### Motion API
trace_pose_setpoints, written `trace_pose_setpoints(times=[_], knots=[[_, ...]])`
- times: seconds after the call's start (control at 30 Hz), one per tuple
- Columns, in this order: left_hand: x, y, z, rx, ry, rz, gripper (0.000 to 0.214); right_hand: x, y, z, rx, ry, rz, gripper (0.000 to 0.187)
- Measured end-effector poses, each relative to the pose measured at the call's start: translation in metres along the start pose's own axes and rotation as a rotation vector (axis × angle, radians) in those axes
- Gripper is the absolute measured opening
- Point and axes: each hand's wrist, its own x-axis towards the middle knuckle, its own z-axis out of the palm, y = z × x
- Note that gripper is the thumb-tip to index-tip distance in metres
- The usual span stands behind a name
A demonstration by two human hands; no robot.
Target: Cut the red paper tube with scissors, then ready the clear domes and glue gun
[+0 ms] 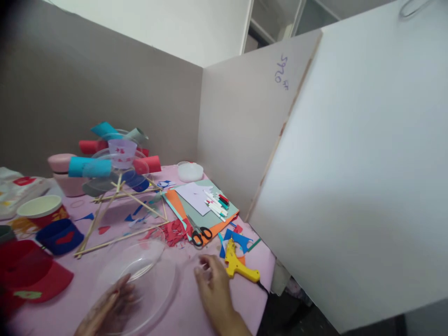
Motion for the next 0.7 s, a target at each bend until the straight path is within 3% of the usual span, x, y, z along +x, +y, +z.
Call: trace_pose_setpoints(times=[0.13,0.23,0.33,0.57,0.7], knots=[[-0.001,-0.001,0.001,-0.011,-0.014,0.003,0.053,-0.007,0.029,-0.069,-0.317,0.055,-0.044,0.040],[0.000,-0.004,-0.001,0.010,-0.056,0.016,0.043,-0.006,0.048,-0.093,-0.510,0.021,-0.044,0.060],[0.001,-0.006,-0.004,0.019,-0.094,0.051,0.042,0.001,0.057,-0.094,-0.637,-0.043,-0.056,0.066],[-0.007,-0.007,-0.010,0.010,-0.115,0.131,0.047,0.009,0.068,-0.082,-0.711,-0.164,-0.137,0.055],[-0.009,-0.007,-0.009,-0.009,-0.111,0.138,0.048,-0.002,0.081,-0.091,-0.658,-0.120,-0.233,0.050]])
